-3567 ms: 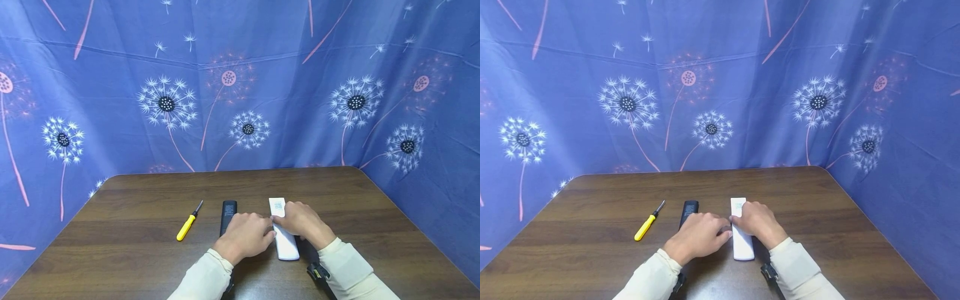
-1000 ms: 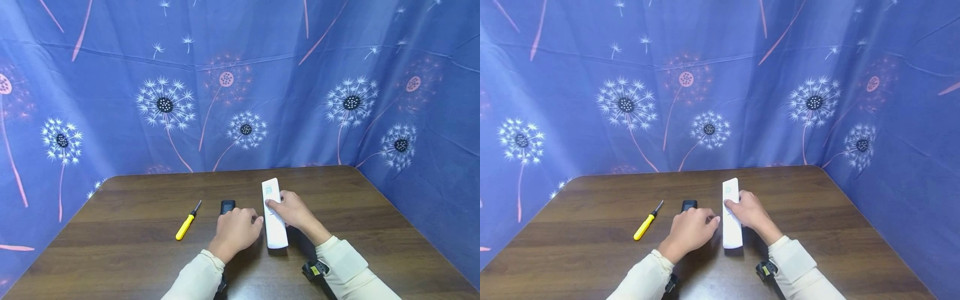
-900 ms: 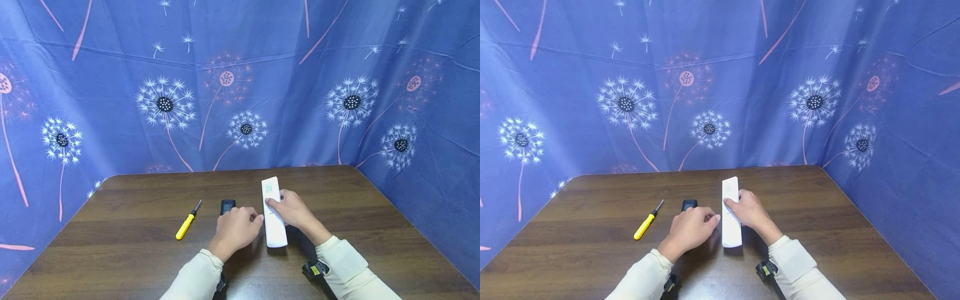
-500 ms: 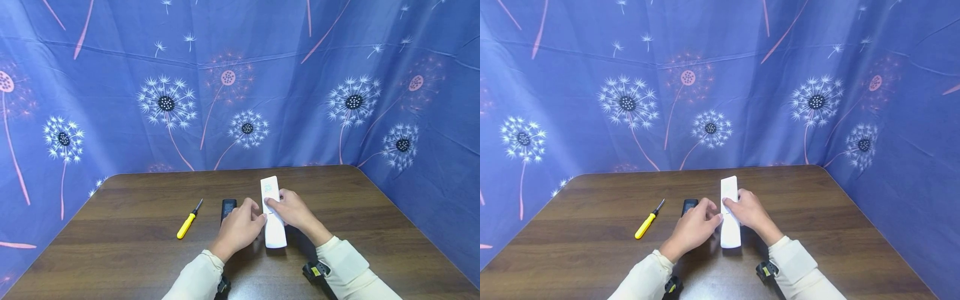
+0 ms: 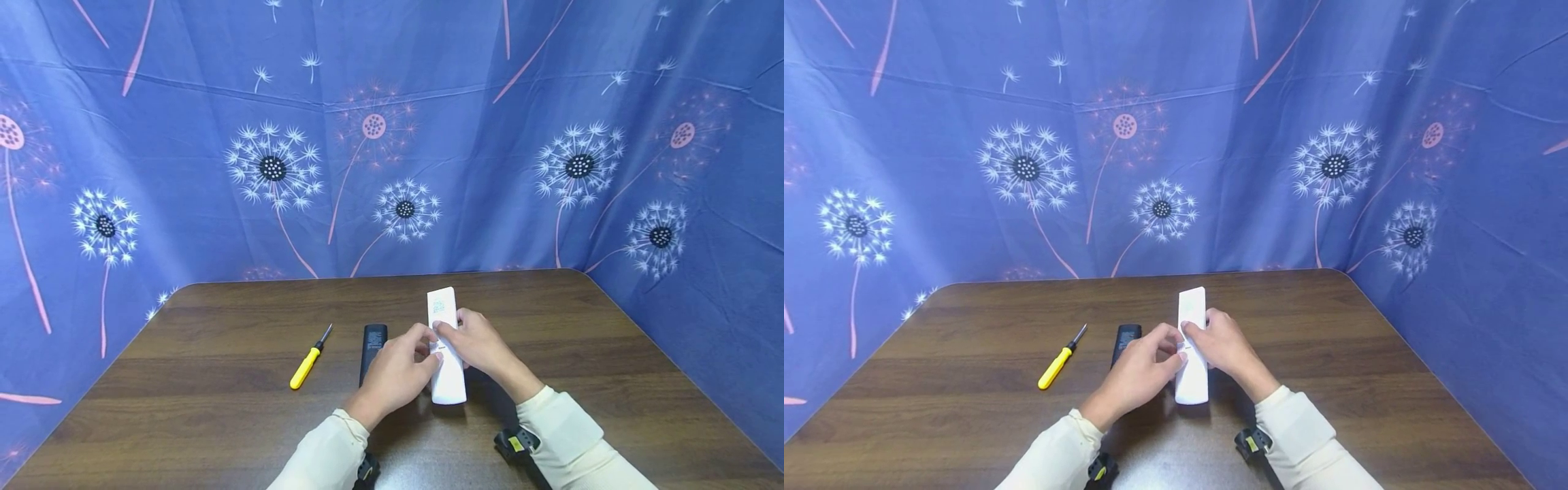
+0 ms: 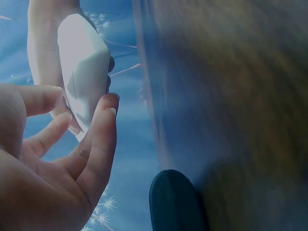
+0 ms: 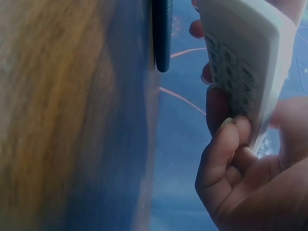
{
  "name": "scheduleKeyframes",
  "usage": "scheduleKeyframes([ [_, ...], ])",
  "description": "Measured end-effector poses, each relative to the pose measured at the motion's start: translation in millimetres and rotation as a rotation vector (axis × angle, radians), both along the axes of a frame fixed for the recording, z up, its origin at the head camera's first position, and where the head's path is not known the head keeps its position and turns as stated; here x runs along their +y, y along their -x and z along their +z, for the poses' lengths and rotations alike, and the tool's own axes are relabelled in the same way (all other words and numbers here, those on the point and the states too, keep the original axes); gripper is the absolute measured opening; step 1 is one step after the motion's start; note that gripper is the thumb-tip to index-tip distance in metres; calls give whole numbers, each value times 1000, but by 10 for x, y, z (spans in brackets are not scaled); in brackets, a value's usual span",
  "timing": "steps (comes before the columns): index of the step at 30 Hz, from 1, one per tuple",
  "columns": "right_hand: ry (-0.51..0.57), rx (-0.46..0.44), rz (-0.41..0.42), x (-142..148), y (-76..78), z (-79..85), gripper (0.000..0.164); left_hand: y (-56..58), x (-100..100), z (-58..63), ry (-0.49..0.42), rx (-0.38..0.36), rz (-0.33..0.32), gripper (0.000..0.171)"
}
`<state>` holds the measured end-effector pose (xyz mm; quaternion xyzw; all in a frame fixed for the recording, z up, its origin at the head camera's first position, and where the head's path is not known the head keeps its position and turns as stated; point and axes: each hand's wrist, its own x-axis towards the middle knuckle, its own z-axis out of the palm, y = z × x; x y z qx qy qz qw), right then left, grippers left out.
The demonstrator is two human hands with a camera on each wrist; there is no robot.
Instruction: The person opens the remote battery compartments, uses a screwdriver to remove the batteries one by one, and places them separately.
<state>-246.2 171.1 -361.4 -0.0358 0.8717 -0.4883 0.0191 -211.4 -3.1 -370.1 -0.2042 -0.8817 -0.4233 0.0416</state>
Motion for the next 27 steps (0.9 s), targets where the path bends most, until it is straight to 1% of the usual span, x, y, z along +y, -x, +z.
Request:
scheduleKeyframes([
  [3,4,2,-1,3,4,-4,41,-4,7,-11,10,6,-6,17],
  [6,9,6,-1,5,9,-7,41,-2,18,-18,21,26,-6,17],
  [11,-4,12,-5,15,22,-17,40,20,48,-25,15,44,-19,18],
  [19,-10,7,-12,7,28,-27,39,12,47,-20,15,18,-25,18],
  [27,-28,15,-14,-14,12,-36,37,4,35,-34,18,9,-39,18],
])
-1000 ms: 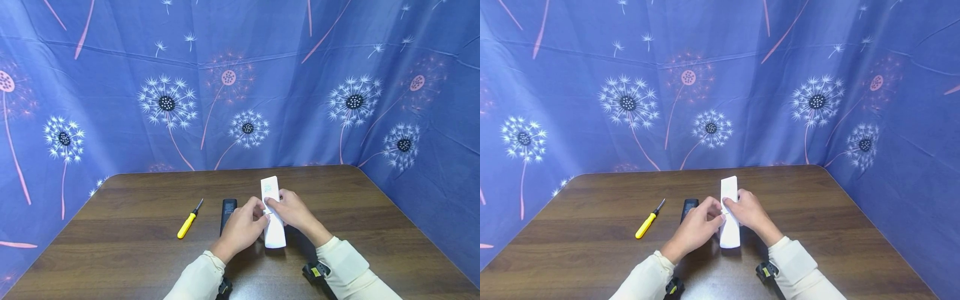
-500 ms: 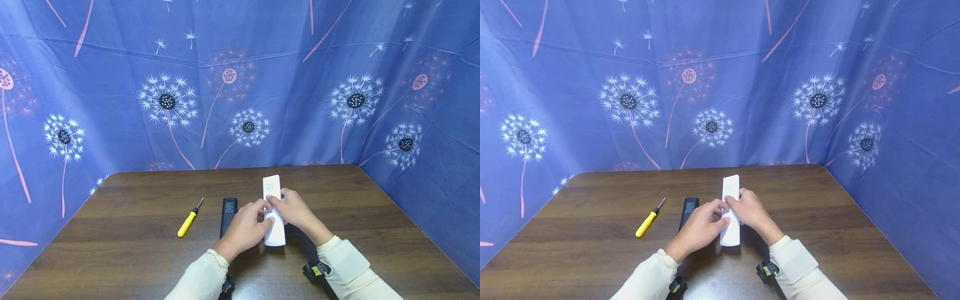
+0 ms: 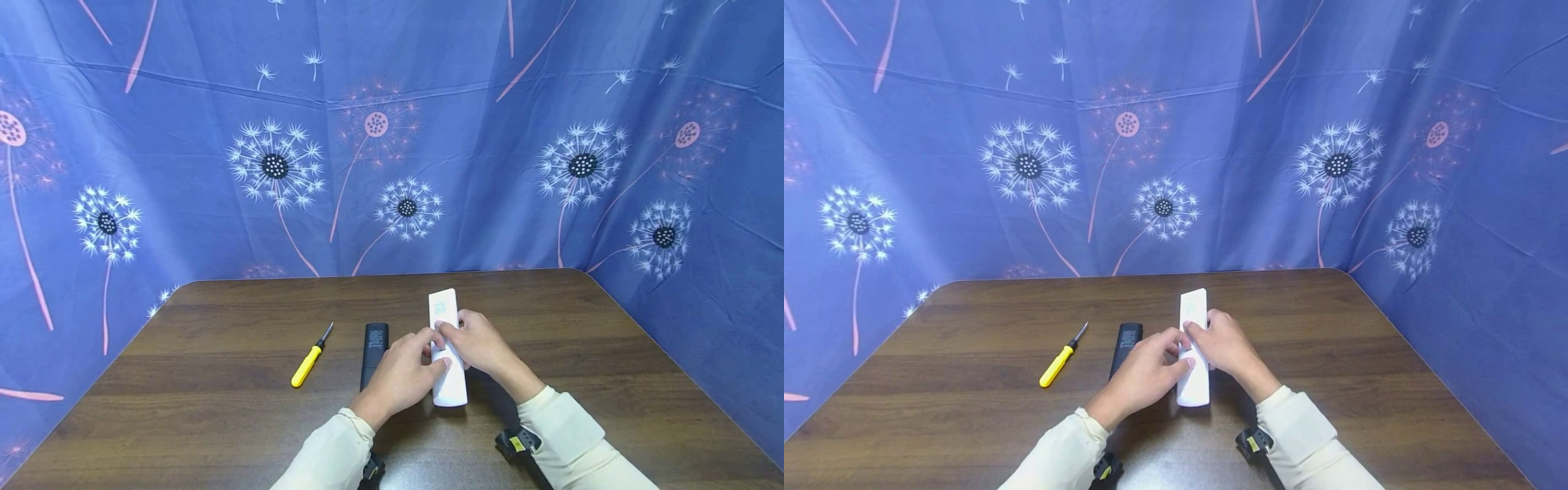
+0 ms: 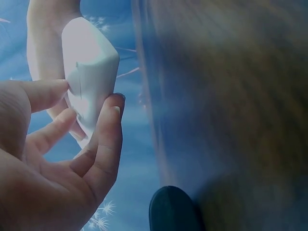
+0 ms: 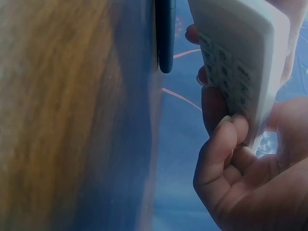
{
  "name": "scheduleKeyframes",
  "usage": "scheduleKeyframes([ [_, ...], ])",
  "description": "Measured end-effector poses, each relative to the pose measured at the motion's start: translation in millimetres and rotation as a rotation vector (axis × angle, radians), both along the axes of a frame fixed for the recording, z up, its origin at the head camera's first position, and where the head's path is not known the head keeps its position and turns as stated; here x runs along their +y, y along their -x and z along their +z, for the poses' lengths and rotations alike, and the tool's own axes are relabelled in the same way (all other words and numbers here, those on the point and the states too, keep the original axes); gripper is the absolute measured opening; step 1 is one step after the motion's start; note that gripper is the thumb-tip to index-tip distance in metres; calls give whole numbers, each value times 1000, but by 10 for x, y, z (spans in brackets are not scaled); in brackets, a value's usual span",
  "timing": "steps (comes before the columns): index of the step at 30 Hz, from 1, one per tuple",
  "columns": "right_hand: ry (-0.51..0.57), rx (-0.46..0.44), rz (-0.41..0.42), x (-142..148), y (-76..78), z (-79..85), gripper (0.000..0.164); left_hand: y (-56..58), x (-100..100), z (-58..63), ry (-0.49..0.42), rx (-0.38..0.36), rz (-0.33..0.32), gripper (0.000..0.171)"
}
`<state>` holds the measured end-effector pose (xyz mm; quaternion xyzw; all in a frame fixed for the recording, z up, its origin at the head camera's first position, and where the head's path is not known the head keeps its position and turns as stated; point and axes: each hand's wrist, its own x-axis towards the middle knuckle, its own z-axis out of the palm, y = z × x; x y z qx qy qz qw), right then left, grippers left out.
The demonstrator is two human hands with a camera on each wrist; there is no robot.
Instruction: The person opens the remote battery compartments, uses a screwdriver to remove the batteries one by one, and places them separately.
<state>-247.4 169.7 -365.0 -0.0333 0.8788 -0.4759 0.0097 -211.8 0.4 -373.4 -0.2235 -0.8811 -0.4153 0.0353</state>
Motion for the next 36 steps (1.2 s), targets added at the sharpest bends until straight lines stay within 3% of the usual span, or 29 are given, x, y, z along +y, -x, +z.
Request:
scheduleKeyframes([
  [6,-2,16,7,-7,-8,-5,35,-7,12,-16,-3,-11,-3,20],
  [22,40,11,45,6,-20,-28,35,-38,42,-30,34,49,21,19],
  [36,34,72,49,-2,-24,-20,33,-21,32,-7,55,79,20,20],
])
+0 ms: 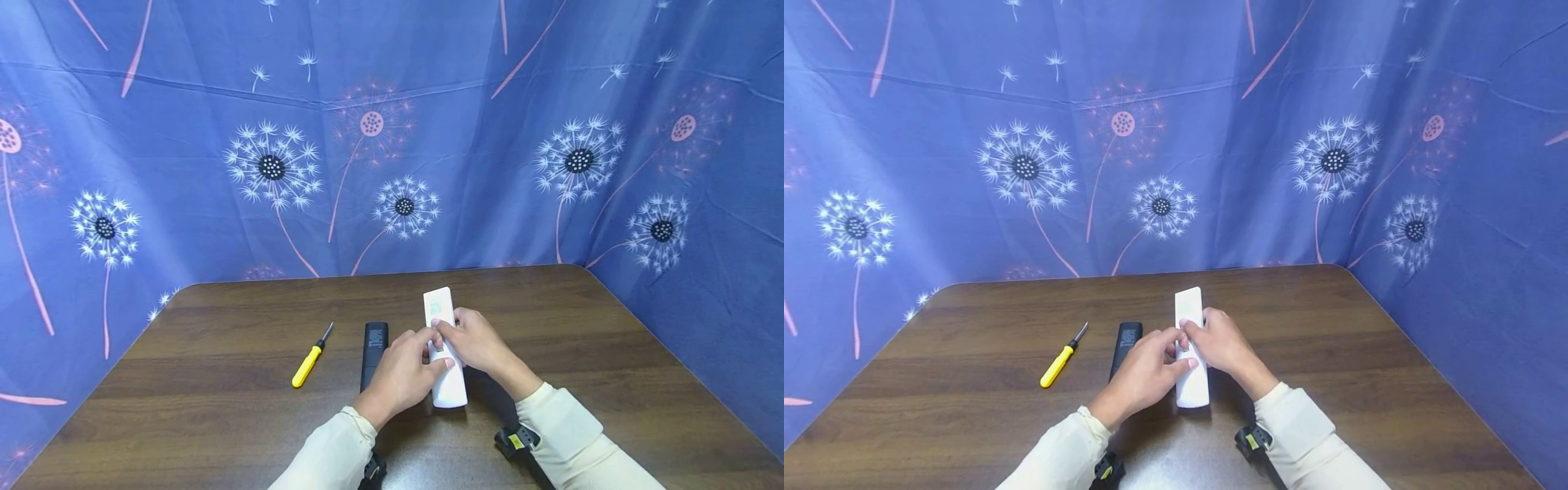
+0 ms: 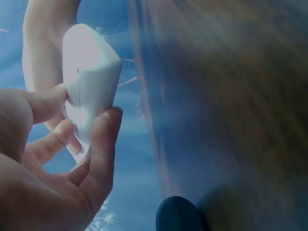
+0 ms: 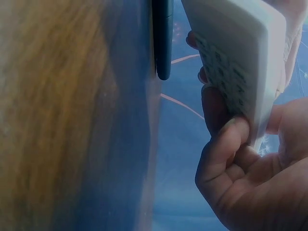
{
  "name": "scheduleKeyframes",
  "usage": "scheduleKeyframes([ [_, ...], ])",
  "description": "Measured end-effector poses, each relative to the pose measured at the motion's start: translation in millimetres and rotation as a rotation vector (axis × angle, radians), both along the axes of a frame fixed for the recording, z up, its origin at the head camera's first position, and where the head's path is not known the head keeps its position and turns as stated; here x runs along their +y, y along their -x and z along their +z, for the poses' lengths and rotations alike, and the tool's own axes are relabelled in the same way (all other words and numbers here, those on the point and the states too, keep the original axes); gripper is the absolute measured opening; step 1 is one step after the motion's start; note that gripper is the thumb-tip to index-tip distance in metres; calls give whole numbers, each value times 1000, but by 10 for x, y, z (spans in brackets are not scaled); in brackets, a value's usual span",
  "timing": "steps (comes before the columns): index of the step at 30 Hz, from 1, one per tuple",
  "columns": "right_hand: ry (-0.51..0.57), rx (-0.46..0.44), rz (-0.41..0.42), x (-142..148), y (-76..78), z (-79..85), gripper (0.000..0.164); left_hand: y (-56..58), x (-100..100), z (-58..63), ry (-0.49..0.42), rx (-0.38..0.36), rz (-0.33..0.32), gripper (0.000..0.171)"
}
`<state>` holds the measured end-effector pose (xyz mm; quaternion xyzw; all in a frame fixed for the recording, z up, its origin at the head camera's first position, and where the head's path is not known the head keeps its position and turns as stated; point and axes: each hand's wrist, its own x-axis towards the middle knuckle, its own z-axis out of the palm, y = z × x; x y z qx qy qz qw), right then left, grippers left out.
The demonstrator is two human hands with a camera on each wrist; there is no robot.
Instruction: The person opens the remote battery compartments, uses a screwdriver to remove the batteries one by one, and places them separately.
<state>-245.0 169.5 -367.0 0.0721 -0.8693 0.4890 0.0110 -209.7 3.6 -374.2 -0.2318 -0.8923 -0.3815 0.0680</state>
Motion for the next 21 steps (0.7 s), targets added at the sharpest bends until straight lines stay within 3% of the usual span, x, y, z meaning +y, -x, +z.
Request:
scheduleKeyframes([
  [21,-26,16,-2,-19,4,-12,30,-7,-10,6,-8,-15,1,22],
])
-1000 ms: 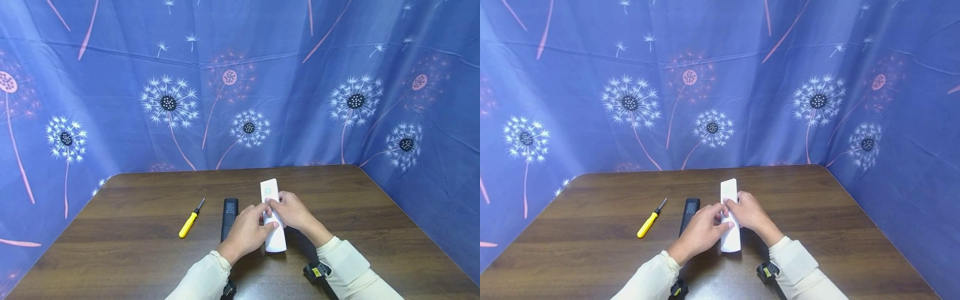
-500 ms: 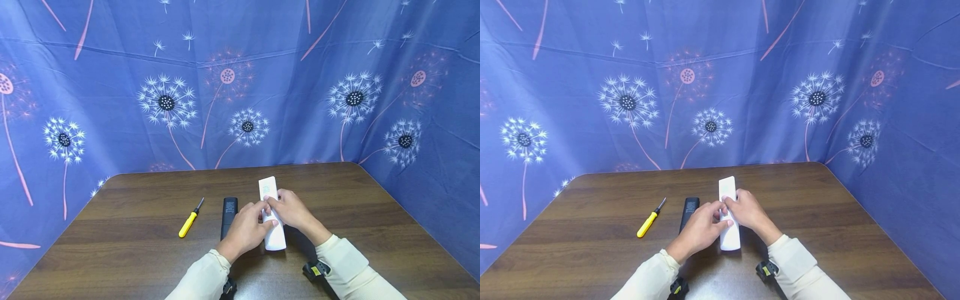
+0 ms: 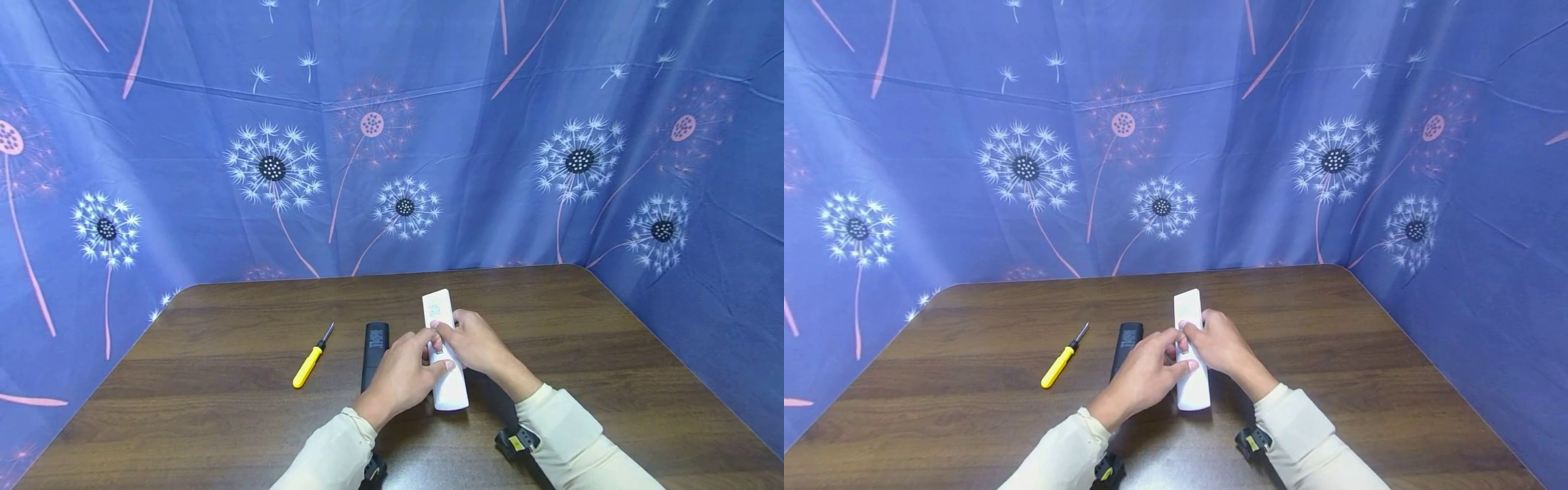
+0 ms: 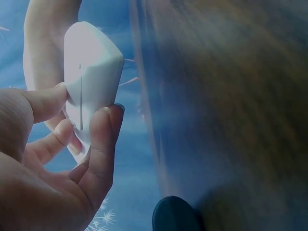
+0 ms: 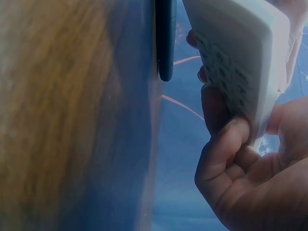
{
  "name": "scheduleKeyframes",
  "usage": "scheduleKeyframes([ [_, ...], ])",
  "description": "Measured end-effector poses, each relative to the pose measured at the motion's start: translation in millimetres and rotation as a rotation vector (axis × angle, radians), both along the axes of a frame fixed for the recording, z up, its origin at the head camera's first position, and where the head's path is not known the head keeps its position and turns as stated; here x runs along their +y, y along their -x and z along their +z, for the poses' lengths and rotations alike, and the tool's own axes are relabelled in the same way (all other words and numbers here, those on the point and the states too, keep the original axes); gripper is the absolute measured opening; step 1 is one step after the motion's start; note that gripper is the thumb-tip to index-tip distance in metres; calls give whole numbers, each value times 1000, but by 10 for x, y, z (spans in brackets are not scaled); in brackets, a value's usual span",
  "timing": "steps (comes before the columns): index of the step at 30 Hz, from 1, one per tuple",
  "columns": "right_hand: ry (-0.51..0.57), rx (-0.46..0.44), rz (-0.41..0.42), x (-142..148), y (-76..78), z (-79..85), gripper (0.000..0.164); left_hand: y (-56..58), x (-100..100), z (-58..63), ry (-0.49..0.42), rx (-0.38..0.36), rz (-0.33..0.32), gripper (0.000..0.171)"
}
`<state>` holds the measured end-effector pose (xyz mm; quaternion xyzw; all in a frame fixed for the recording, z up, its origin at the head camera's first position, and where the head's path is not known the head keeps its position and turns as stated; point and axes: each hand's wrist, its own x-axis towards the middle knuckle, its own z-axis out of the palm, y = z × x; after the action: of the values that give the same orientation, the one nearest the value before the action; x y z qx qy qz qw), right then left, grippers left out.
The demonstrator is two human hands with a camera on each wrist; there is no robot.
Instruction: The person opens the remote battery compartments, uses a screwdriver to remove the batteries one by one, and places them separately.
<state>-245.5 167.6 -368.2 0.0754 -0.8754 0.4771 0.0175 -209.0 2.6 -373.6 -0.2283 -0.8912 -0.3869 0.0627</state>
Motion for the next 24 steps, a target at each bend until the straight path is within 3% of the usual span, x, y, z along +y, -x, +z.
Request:
scheduleKeyframes([
  [24,-17,3,-7,-13,-5,3,30,-9,-1,-19,-66,-41,14,22],
])
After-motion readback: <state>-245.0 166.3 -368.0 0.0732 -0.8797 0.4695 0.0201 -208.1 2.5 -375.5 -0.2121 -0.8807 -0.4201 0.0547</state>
